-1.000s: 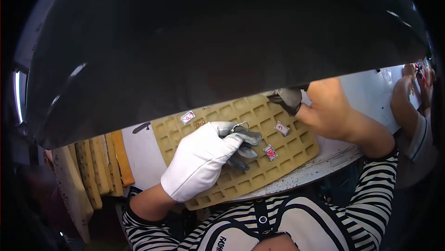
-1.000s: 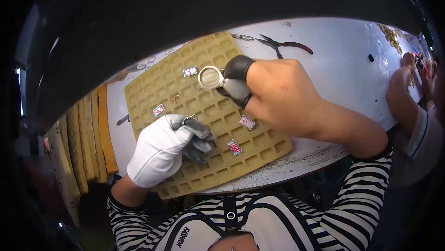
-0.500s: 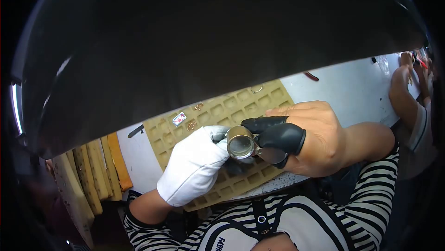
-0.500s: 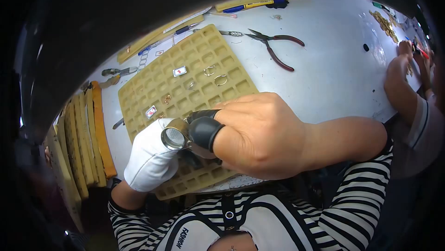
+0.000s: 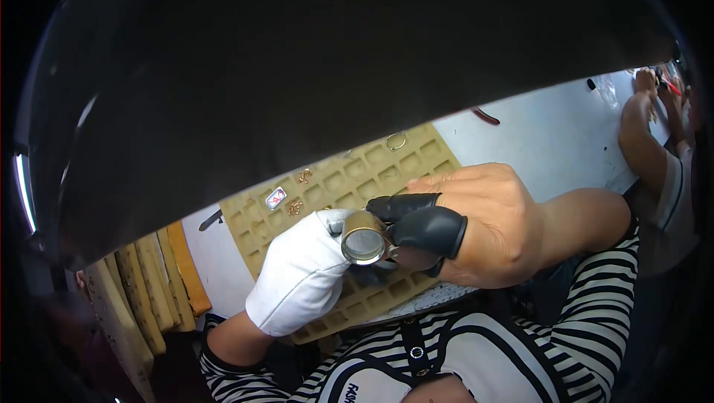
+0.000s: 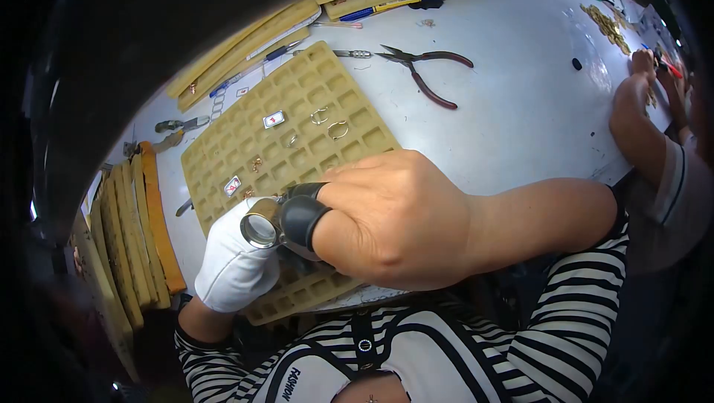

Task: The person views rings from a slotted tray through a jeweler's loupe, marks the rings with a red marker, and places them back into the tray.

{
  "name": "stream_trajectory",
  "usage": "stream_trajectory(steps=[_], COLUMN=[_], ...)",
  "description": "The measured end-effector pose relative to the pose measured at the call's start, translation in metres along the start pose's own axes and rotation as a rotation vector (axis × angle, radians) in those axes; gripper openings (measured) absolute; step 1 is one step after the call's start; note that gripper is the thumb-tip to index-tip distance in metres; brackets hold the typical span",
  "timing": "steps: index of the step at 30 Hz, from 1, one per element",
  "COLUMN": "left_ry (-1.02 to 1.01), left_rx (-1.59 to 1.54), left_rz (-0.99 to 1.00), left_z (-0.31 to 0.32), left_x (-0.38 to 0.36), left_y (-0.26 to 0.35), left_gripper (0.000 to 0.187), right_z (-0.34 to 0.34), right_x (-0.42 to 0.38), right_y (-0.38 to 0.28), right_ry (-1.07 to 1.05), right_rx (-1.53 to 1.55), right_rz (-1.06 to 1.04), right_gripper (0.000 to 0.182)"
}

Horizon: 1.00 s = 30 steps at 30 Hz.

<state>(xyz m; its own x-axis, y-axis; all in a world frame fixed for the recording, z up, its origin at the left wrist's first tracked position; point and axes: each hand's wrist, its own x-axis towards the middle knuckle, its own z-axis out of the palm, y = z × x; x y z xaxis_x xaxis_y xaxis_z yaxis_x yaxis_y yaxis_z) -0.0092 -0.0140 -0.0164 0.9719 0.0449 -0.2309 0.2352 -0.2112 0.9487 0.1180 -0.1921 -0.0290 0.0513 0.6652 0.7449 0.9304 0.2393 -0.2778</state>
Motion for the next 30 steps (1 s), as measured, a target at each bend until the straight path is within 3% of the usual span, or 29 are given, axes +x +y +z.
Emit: stream_trajectory(steps=[2,3,5,9,16,30], left_ry=[-0.053,-0.054,-0.072,-0.075,-0.057,-0.102], left_rx=[0.539,0.539,0.184,0.318,-0.075,-0.279], left_rz=[0.280,0.281,0.038,0.120,-0.036,-0.166], left_z=[-0.003,-0.002,0.001,0.001,0.005,0.005], left_x=[0.001,0.001,-0.001,-0.001,-0.002,-0.001], left_y=[-0.002,0.003,0.015,0.016,0.018,0.021], left_gripper=[0.023,0.023,0.023,0.024,0.026,0.021], right_z=[-0.001,-0.001,-0.001,0.001,0.002,0.002], right_x=[0.000,0.000,-0.001,0.000,-0.001,-0.001], right_y=[-0.001,-0.001,-0.001,-0.001,-0.001,-0.001], right_ry=[-0.013,-0.015,-0.016,-0.009,0.004,-0.006], right_rx=[0.006,-0.003,-0.013,-0.018,-0.012,-0.006], right_rz=[0.006,0.000,-0.005,0.003,-0.002,-0.007], right_gripper=[0.027,0.027,0.027,0.026,0.026,0.027])
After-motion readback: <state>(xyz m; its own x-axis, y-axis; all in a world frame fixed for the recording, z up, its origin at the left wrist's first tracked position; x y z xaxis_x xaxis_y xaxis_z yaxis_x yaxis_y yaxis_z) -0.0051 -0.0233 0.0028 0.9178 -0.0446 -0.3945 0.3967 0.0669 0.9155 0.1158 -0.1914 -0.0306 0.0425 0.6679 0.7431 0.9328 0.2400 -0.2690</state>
